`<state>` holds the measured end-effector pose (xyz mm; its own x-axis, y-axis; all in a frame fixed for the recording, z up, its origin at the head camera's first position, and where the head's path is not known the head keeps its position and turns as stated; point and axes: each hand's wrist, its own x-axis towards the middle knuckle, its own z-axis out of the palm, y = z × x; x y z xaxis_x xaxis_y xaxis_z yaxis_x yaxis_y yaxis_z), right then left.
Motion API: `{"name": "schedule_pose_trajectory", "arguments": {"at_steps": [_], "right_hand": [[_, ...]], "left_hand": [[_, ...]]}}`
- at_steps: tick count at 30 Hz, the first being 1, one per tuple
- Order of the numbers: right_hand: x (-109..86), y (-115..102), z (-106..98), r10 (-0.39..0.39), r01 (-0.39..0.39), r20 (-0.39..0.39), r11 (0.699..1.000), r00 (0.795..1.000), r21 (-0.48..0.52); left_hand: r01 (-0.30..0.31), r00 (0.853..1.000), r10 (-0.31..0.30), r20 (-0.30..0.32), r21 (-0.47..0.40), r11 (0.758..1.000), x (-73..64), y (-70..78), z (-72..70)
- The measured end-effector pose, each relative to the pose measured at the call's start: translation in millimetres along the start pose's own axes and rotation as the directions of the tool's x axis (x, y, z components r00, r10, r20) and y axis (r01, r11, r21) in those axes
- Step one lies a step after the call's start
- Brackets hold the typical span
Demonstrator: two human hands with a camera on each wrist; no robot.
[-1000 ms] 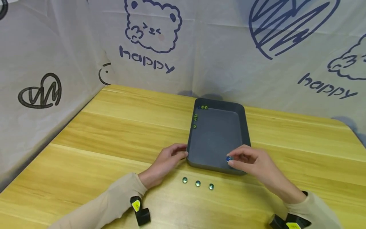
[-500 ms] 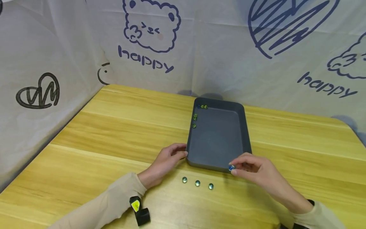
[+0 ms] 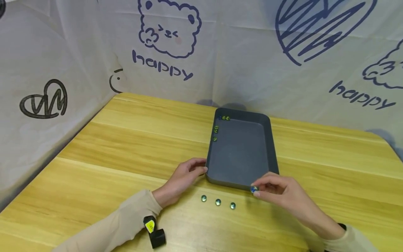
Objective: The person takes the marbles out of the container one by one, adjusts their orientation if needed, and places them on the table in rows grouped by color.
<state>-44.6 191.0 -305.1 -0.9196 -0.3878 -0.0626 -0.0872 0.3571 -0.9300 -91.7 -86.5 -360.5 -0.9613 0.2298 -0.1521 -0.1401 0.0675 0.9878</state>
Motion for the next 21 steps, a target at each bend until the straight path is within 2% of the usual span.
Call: {"name": "schedule_pose_trajectory", "arguments": {"at_steps": [3, 10, 21], "right_hand": [[-0.9, 2.0, 1.3, -0.031, 0.03, 0.015, 0.999, 0.999, 0.013], [-3.6, 12.3, 5.2, -0.187, 0.188, 0.073, 0.982, 0.98, -0.005], [-10.5, 18.1, 12.7, -0.193, 0.197, 0.049, 0.976, 0.98, -0.091]], "left_hand": [[0.0, 1.0, 0.0, 0.0, -0.002, 1.0, -0.3, -0.4, 0.2], [-0.001, 1.0, 0.001, -0.002, -0.005, 1.0, -0.7, 0.7, 0.4], [0.001, 1.0, -0.001, -0.001, 0.0, 1.0, 1.5, -0.7, 1.1]]}}
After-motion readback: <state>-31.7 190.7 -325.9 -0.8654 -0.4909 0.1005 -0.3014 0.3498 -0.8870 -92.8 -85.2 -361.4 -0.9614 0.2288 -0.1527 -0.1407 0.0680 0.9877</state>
